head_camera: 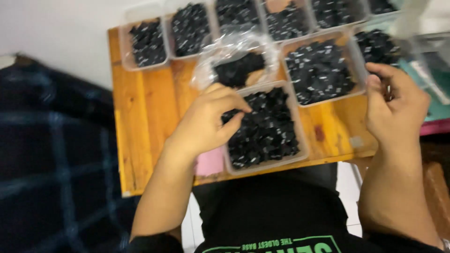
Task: Assembling or finishing small black plastic clips using a small hand tool at a workbench.
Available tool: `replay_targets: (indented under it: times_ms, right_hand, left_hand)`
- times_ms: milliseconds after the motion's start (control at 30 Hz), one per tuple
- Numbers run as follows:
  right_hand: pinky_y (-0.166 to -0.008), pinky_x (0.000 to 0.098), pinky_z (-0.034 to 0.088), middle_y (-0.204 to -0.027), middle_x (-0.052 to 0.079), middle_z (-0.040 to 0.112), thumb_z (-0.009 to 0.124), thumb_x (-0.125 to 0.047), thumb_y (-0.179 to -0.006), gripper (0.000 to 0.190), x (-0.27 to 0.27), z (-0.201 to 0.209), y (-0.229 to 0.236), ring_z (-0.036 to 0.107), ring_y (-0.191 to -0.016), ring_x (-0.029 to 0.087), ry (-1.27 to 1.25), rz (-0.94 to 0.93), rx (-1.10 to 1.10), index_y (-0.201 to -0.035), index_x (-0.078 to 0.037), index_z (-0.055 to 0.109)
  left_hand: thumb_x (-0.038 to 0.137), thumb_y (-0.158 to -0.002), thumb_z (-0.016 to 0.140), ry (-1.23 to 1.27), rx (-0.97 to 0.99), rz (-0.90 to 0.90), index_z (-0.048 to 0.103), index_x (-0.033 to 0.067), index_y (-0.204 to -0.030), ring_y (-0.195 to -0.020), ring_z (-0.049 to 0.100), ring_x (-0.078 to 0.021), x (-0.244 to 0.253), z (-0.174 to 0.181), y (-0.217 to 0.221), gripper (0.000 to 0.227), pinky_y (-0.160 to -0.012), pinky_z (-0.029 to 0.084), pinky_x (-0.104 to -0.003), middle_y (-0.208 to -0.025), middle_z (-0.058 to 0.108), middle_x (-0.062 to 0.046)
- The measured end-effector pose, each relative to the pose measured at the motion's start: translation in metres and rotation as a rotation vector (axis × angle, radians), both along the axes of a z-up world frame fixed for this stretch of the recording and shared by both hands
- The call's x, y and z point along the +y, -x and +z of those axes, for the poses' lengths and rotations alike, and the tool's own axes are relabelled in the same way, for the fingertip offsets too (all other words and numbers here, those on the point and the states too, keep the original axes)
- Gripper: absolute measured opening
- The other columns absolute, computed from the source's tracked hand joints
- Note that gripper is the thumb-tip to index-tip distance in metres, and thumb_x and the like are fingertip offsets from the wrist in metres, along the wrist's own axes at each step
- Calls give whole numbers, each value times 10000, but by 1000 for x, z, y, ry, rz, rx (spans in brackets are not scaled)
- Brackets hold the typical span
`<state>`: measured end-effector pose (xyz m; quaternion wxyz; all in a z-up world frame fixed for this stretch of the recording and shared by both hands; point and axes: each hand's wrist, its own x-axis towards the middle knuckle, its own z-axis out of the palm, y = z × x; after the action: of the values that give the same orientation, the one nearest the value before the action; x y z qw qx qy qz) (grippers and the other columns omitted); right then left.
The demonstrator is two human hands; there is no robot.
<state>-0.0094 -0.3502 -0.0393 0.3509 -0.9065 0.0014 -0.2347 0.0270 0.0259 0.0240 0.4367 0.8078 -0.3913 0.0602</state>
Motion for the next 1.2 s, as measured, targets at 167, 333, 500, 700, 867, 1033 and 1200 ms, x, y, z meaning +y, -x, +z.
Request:
replay_targets:
  times_ms: [167,333,500,700,867,1033,1200]
  right_hand:
    - [-652,269,342,-903,17,643,573,-7,-1133,244,65,28,4,446,-694,115,-24,335,165,-1320,-58,723]
    - [-554,324,461,-1058,78,775,541,-129,-1027,301,112,50,-1,550,-538,158,112,519,295,-1246,-90,744]
    - [-685,298,494,-887,13,739,686,-189,-983,232,130,47,-2,621,-678,141,81,578,273,-1189,-109,756]
    - [-776,319,506,-1043,-9,779,673,-231,-971,239,142,42,-9,693,-804,176,143,610,301,-1188,-177,758]
    - [-702,295,470,-864,-17,703,708,-156,-983,182,138,37,-3,589,-664,134,80,582,210,-1155,-153,768]
    - [-647,255,423,-678,-36,575,719,-76,-979,159,136,34,-1,489,-593,87,-27,548,192,-1112,-140,776]
    - [-662,260,443,-778,-8,661,712,-68,-975,158,137,34,-1,557,-635,105,-23,592,174,-1111,-125,768]
  left_hand:
    - [11,-864,600,-63,47,57,739,106,-974,-986,595,-250,10,-11,12,202,-960,457,-401,-982,697,-24]
    - [102,-863,638,-227,37,88,740,142,-973,-1045,523,-253,14,-14,22,155,-911,382,-430,-979,641,20]
    - [244,-880,724,-395,0,220,748,91,-1005,-1091,506,-286,12,-11,31,199,-815,351,-452,-1085,615,-29]
    - [288,-840,778,-465,-27,251,761,147,-1087,-1149,497,-308,6,-20,31,285,-808,350,-487,-1179,614,-45]
    - [91,-866,667,-318,-62,225,749,139,-1012,-1068,509,-306,3,-11,42,174,-748,320,-468,-1088,609,-29]
    - [54,-816,711,-388,-110,143,761,146,-941,-1036,488,-317,-3,-12,49,163,-729,328,-488,-1056,594,-34]
    - [33,-905,681,-316,-169,154,711,115,-766,-999,458,-309,-2,-11,47,164,-711,290,-462,-1011,569,-49]
